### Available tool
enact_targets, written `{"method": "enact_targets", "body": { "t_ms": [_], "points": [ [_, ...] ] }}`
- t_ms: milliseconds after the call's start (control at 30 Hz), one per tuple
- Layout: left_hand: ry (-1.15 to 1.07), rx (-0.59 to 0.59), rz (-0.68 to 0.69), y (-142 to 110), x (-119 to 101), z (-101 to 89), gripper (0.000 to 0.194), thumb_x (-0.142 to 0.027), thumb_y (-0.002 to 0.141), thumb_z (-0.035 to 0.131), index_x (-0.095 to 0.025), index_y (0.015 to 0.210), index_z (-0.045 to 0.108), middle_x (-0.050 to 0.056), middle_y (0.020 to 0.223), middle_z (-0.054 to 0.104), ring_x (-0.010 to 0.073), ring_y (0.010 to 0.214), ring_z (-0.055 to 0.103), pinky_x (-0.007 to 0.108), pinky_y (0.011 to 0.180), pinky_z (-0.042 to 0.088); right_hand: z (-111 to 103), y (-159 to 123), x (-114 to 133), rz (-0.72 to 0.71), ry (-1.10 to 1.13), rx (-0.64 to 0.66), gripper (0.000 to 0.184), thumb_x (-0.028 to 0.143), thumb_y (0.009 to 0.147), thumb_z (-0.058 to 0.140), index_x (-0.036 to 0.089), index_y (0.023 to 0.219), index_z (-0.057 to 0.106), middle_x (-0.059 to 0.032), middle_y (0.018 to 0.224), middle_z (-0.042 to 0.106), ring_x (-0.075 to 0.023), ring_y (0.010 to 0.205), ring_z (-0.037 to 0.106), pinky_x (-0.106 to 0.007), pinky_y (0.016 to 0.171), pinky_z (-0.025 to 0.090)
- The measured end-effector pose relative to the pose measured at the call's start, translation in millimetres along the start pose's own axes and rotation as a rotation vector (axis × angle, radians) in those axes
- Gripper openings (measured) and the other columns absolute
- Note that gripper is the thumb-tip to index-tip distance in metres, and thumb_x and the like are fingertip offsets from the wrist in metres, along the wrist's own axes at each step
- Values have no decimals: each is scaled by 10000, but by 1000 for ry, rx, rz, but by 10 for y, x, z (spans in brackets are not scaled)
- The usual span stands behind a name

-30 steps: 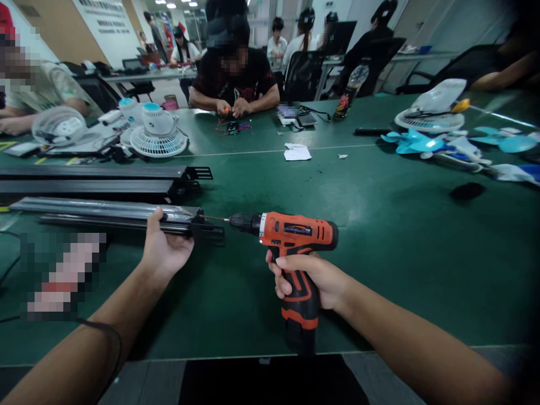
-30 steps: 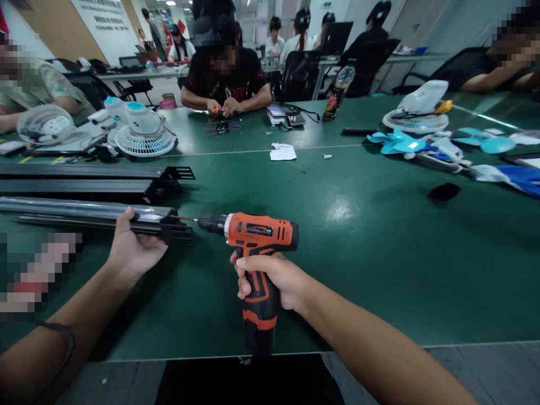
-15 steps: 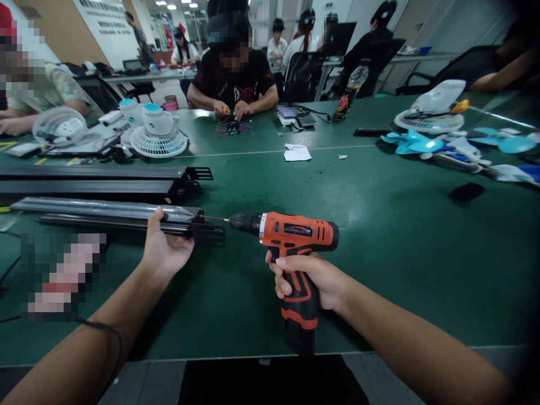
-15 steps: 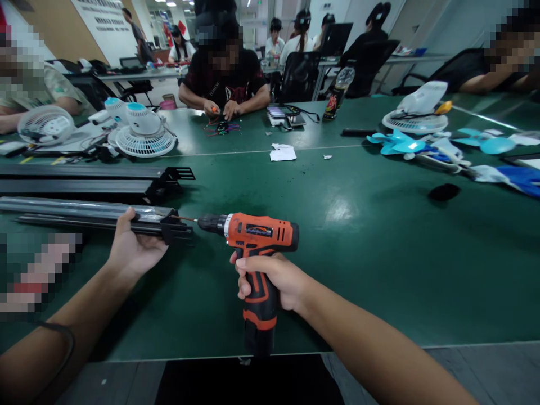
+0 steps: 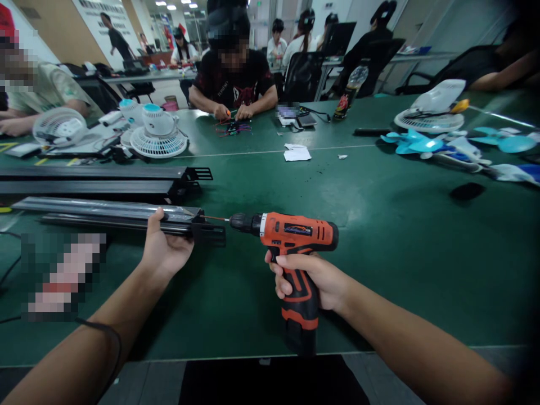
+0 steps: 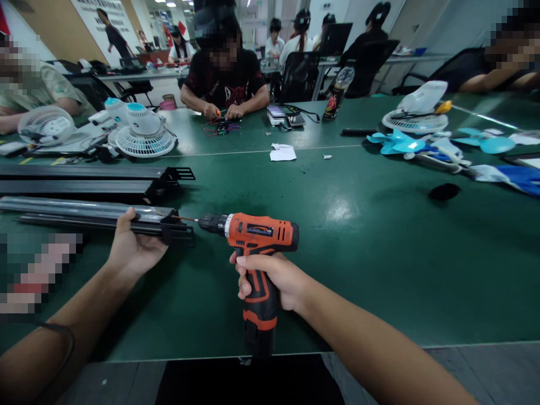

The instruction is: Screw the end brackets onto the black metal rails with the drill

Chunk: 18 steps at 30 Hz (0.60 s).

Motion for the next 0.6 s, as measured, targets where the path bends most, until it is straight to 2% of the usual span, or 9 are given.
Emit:
{"method": "enact_targets", "body": {
  "t_ms": [167,333,600],
  "points": [
    [-4,-29,17,19,12,-4,244,-382,1022,563,-178,1056,691,64,1000,793,218,847,784,313,676,660,16,-9,9,-2,-5,0,315,318,733,924,132,922,754,43,692,643,-88,513,608,-272,590,592],
    [1,-2,19,53,19,-32,270,-386,1017,567,-161,1102,690,75,1026,796,217,877,786,313,713,663,1,-10,-3,-4,-12,-14,325,317,727,929,127,923,751,39,686,650,-93,512,619,-276,593,597],
    [-1,-11,-3,-7,6,18,263,-376,1039,531,-167,1084,684,72,954,789,226,824,779,314,647,655,4,-12,-10,-4,-10,-19,311,305,739,919,122,919,742,34,681,648,-97,516,622,-284,599,593]
  ]
}}
Point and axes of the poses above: each hand's wrist, its own y-axis towards the middle knuckle, its own z-axis out of the palm, x = y × z, the point moved 1 cm from there along y, towards the middle knuckle
